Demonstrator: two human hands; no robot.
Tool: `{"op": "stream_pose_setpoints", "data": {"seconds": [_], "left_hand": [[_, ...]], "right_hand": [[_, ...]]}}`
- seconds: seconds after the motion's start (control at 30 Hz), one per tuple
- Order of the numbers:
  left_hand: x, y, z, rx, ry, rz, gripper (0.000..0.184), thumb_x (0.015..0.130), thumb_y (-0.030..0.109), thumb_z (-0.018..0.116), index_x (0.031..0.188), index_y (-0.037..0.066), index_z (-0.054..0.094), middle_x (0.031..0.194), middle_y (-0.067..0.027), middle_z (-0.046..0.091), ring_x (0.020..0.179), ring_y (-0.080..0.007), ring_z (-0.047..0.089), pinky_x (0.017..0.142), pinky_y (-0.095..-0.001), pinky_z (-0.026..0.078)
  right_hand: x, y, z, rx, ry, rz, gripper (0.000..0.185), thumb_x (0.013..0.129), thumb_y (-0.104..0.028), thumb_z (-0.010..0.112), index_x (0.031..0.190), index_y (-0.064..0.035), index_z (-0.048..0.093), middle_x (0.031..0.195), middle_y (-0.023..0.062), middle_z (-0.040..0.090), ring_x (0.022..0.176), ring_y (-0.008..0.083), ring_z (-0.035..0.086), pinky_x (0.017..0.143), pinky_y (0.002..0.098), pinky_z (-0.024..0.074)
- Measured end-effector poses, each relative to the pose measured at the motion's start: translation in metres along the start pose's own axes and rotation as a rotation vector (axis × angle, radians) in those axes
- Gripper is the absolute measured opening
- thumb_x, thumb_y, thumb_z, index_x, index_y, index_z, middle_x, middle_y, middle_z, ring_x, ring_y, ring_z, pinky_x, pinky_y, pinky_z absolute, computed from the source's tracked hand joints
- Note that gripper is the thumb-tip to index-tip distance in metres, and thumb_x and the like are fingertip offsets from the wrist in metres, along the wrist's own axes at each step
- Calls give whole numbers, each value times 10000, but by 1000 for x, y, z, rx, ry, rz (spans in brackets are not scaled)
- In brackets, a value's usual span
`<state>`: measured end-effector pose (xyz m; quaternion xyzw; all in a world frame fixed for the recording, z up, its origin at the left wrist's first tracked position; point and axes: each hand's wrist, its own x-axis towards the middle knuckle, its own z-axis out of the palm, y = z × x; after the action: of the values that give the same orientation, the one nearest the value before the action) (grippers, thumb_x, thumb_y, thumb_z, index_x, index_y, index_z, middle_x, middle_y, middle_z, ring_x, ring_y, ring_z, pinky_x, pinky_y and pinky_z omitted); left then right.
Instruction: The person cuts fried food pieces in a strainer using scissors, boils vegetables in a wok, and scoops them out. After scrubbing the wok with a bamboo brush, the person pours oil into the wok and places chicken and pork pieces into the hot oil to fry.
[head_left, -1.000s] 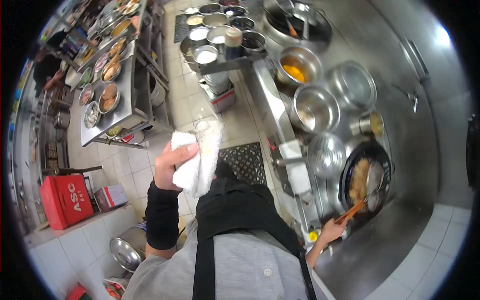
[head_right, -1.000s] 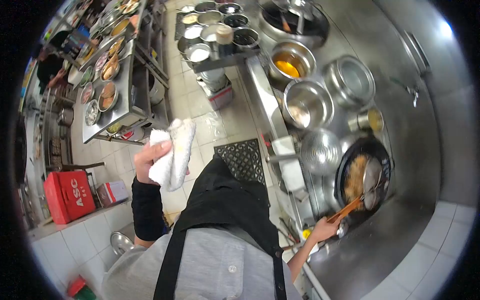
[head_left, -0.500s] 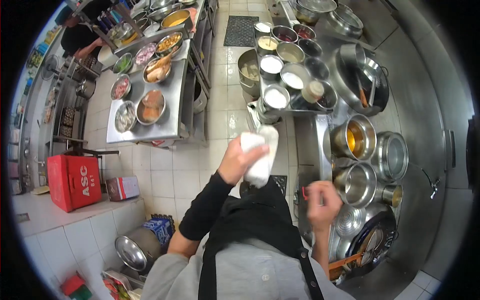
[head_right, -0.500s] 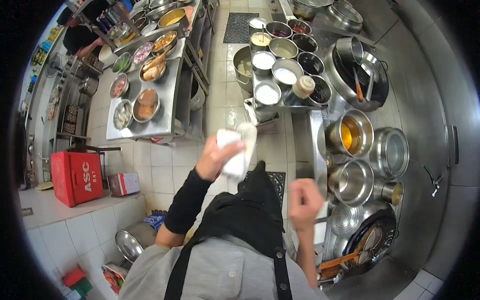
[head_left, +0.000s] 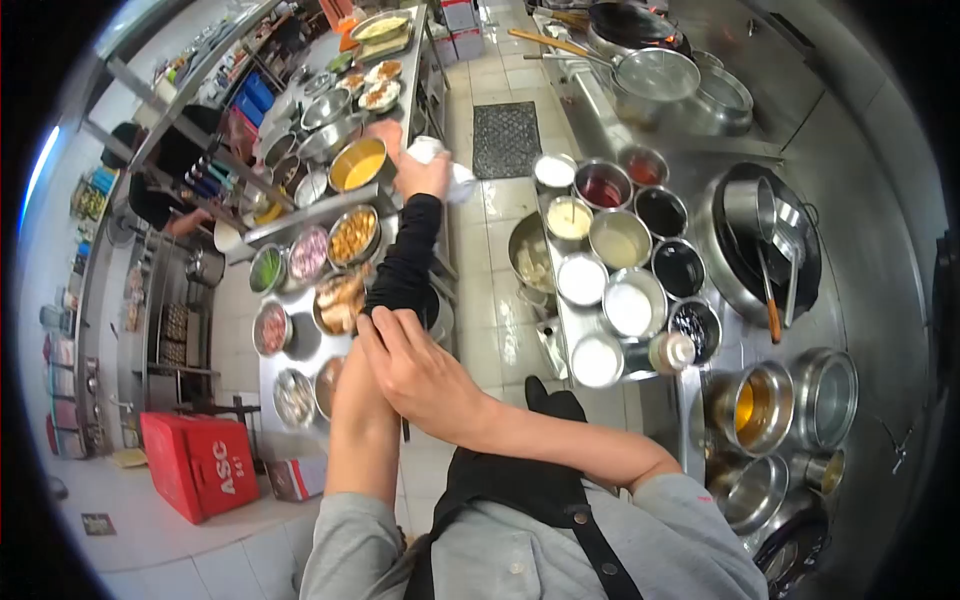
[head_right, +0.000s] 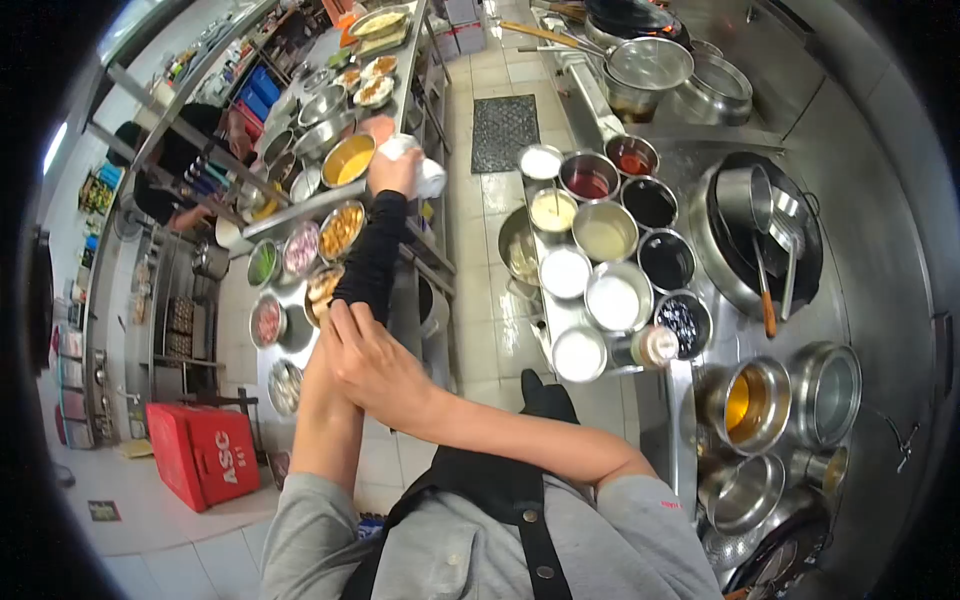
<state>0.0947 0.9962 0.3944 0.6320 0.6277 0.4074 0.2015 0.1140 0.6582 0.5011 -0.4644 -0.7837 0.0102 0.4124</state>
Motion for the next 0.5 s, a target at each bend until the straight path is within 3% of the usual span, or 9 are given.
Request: {"op": "stream_pose_setpoints", "data": {"seconds": [0.1, 0.13, 0.27, 0.33, 0.37, 0.43, 0.47, 0.5], "left_hand": [[44, 25, -29, 134, 25, 88, 582, 749, 292, 741, 1233, -14, 634, 1129, -291, 696, 1094, -443, 666, 953, -474, 526], [69, 13, -21, 192, 46, 131, 575, 762, 292, 731, 1233, -16, 611, 1134, -303, 680, 1104, -459, 649, 953, -484, 520], [155, -14, -10, 468, -14, 305, 524, 808, 317, 734, 1168, -7, 535, 1146, -297, 625, 1089, -493, 614, 951, -525, 498], [224, -52, -1, 521, -10, 407, 544, 825, 342, 740, 1187, 2, 518, 1157, -287, 609, 1087, -489, 615, 942, -538, 501], [261, -67, -3, 451, 7, 368, 523, 832, 350, 732, 1169, 0, 539, 1167, -286, 639, 1107, -484, 623, 949, -534, 508], [328, -69, -19, 405, 112, 12, 647, 754, 420, 770, 1190, -43, 655, 1211, -287, 681, 1147, -452, 648, 982, -501, 512], [402, -115, -18, 389, 89, -125, 703, 704, 471, 782, 1136, -79, 710, 1175, -305, 694, 1116, -426, 674, 968, -484, 515], [421, -113, -31, 92, 199, -279, 702, 690, 492, 775, 1044, -114, 731, 1106, -325, 710, 1067, -425, 695, 956, -474, 507]], "right_hand": [[78, 30, 29, -126, -163, -51, 348, 770, -94, 644, 1050, 109, 685, 1053, 202, 585, 967, 279, 553, 862, 338, 515], [102, 45, 43, -142, -17, -72, 235, 759, -134, 650, 884, 53, 716, 954, 171, 599, 925, 263, 555, 769, 324, 496], [185, 91, 88, 149, 306, -506, 237, 720, -193, 662, 780, 36, 675, 858, 144, 582, 833, 263, 560, 688, 352, 458], [203, 105, 98, 283, 344, -623, 216, 743, -162, 680, 777, 50, 655, 860, 158, 590, 799, 273, 567, 667, 378, 469], [208, 114, 100, 354, 348, -686, 209, 754, -146, 690, 776, 56, 645, 861, 165, 594, 782, 278, 570, 656, 391, 475], [218, 139, 112, 463, 465, -659, 128, 790, -27, 692, 766, 73, 617, 871, 185, 612, 776, 307, 594, 639, 428, 504], [221, 150, 114, 511, 443, -606, 86, 793, 21, 671, 763, 77, 613, 877, 195, 616, 781, 314, 605, 642, 432, 517], [222, 159, 117, 560, 419, -545, 56, 796, 70, 650, 760, 80, 608, 883, 206, 619, 787, 321, 616, 644, 436, 529]]}}
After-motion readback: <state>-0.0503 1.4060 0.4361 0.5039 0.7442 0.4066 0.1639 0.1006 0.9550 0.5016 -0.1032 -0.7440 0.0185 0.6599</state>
